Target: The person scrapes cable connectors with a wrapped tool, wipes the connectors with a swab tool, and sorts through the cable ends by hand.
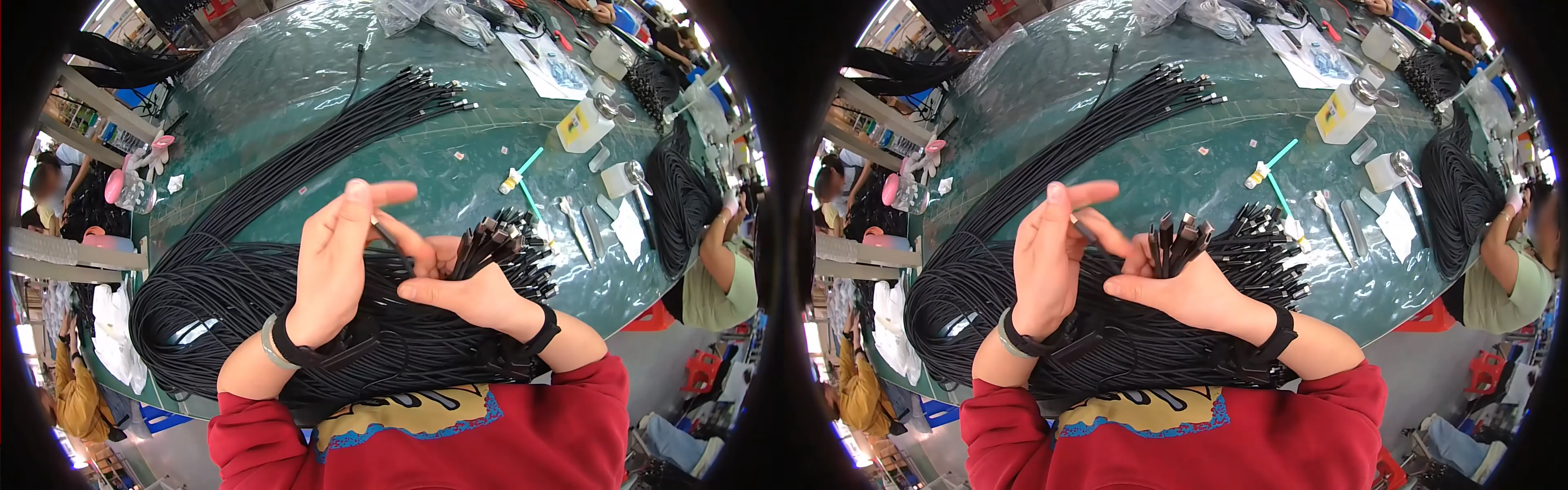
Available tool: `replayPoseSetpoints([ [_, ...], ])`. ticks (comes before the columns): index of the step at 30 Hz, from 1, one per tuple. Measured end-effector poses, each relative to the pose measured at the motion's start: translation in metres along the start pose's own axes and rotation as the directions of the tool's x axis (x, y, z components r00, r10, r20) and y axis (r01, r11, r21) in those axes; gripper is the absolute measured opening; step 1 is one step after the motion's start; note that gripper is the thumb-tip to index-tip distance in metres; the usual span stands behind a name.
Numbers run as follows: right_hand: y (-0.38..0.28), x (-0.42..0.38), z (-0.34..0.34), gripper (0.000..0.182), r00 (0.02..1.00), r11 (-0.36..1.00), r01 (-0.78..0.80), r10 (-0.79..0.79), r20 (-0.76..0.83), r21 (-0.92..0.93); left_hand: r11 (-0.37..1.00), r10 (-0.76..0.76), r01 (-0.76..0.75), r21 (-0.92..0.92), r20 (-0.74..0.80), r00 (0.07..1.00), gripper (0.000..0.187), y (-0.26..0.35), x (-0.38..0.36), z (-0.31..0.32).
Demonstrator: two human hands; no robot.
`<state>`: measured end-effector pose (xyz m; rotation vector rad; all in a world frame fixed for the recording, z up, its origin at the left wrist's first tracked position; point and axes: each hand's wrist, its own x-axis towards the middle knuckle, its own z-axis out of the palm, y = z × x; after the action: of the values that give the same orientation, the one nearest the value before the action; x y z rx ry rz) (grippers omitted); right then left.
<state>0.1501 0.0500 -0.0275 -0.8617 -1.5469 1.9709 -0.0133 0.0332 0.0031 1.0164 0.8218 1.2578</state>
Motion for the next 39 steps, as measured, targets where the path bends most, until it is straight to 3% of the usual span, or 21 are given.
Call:
replayPoseSetpoints([
  [2,-0.001,0.002,-0.001,0.016,1.000,0.999,0.016,-0.015,-0.019,0.037,0.985,-0.131,0.099,-0.142,-0.238,0.962,0.026,0.008,0.004,0.017],
  [3,-0.001,0.004,-0.001,0.017,0.997,0.995,0.057,-0.053,-0.048,0.082,0.985,-0.133,0.103,-0.139,-0.223,0.966,0.026,0.004,0.005,0.015],
  [6,-0.001,0.006,-0.005,0.020,0.975,0.974,0.160,-0.130,-0.179,0.160,0.918,-0.089,0.047,0.393,0.090,0.992,0.028,-0.024,0.004,0.003],
  [7,-0.001,0.007,-0.008,0.018,0.935,0.942,0.334,-0.328,-0.137,0.022,0.920,-0.100,0.040,0.389,0.137,0.986,0.028,-0.022,0.004,0.004],
  [9,-0.002,0.007,-0.015,0.015,0.766,0.740,0.628,-0.643,0.022,-0.240,0.690,-0.259,-0.274,0.670,0.582,0.771,0.025,-0.015,0.004,0.007],
  [10,-0.005,0.003,-0.017,0.015,0.760,0.737,0.623,-0.650,-0.020,-0.261,0.694,-0.272,-0.292,0.657,0.616,0.739,0.025,-0.010,0.004,0.010],
  [11,-0.010,-0.001,-0.016,0.013,0.781,0.760,0.610,-0.625,0.006,-0.225,0.739,-0.455,-0.011,0.674,0.510,0.730,0.024,-0.004,0.004,0.014],
  [13,-0.020,-0.008,-0.018,0.011,0.787,0.772,0.606,-0.617,0.003,-0.192,0.586,-0.791,0.533,0.610,0.289,0.539,0.023,0.005,0.002,0.020],
  [14,-0.026,-0.010,-0.020,0.011,0.766,0.768,0.625,-0.638,-0.080,-0.143,0.572,-0.800,0.520,0.634,0.294,0.522,0.023,0.002,0.001,0.020],
  [17,-0.033,-0.014,-0.022,0.012,0.695,0.726,0.685,-0.674,-0.249,-0.054,0.779,-0.592,0.323,0.537,0.462,0.660,0.023,-0.016,-0.003,0.015],
  [18,-0.026,-0.013,-0.016,0.014,0.642,0.660,0.727,-0.751,-0.152,-0.189,0.773,-0.599,0.314,0.551,0.470,0.649,0.023,-0.017,-0.007,0.017],
  [20,-0.023,-0.016,-0.007,0.020,0.551,0.472,0.775,-0.830,0.083,-0.421,0.852,-0.404,0.185,0.490,0.391,0.827,0.025,-0.020,-0.019,0.024],
  [21,-0.021,-0.018,-0.008,0.020,0.548,0.470,0.774,-0.833,0.077,-0.424,0.880,-0.292,0.113,0.462,0.339,0.894,0.026,-0.021,-0.022,0.026],
  [22,-0.019,-0.021,-0.009,0.023,0.544,0.466,0.765,-0.837,0.060,-0.445,0.879,-0.294,0.112,0.464,0.342,0.892,0.026,-0.019,-0.022,0.028],
  [25,-0.023,-0.031,-0.018,0.031,0.541,0.461,0.748,-0.840,0.035,-0.477,0.851,-0.509,0.504,0.146,0.465,0.725,0.027,-0.009,-0.022,0.030],
  [27,-0.029,-0.044,-0.045,0.028,0.606,0.493,0.563,-0.792,-0.074,-0.664,0.863,-0.501,0.476,0.169,0.403,0.766,0.027,-0.011,-0.023,0.037],
  [30,-0.036,-0.072,-0.092,0.028,0.760,0.575,0.244,-0.614,-0.214,-0.781,0.879,-0.473,0.422,0.223,0.285,0.833,0.027,-0.012,-0.022,0.044],
  [33,-0.031,-0.099,-0.128,0.023,0.810,0.635,-0.127,-0.377,-0.449,-0.762,0.790,-0.557,0.610,-0.065,0.338,0.758,0.026,-0.012,-0.020,0.047],
  [34,-0.026,-0.105,-0.135,0.023,0.814,0.632,-0.128,-0.373,-0.445,-0.765,0.790,-0.555,0.609,-0.073,0.337,0.761,0.026,-0.015,-0.019,0.047],
  [36,-0.014,-0.109,-0.144,0.021,0.797,0.601,-0.317,-0.250,-0.550,-0.733,0.873,-0.472,0.487,0.003,0.252,0.845,0.025,-0.025,-0.018,0.046],
  [39,0.006,-0.096,-0.146,0.021,0.830,0.581,-0.321,-0.208,-0.518,-0.748,0.911,-0.412,0.404,0.085,0.181,0.893,0.025,-0.027,-0.018,0.053],
])
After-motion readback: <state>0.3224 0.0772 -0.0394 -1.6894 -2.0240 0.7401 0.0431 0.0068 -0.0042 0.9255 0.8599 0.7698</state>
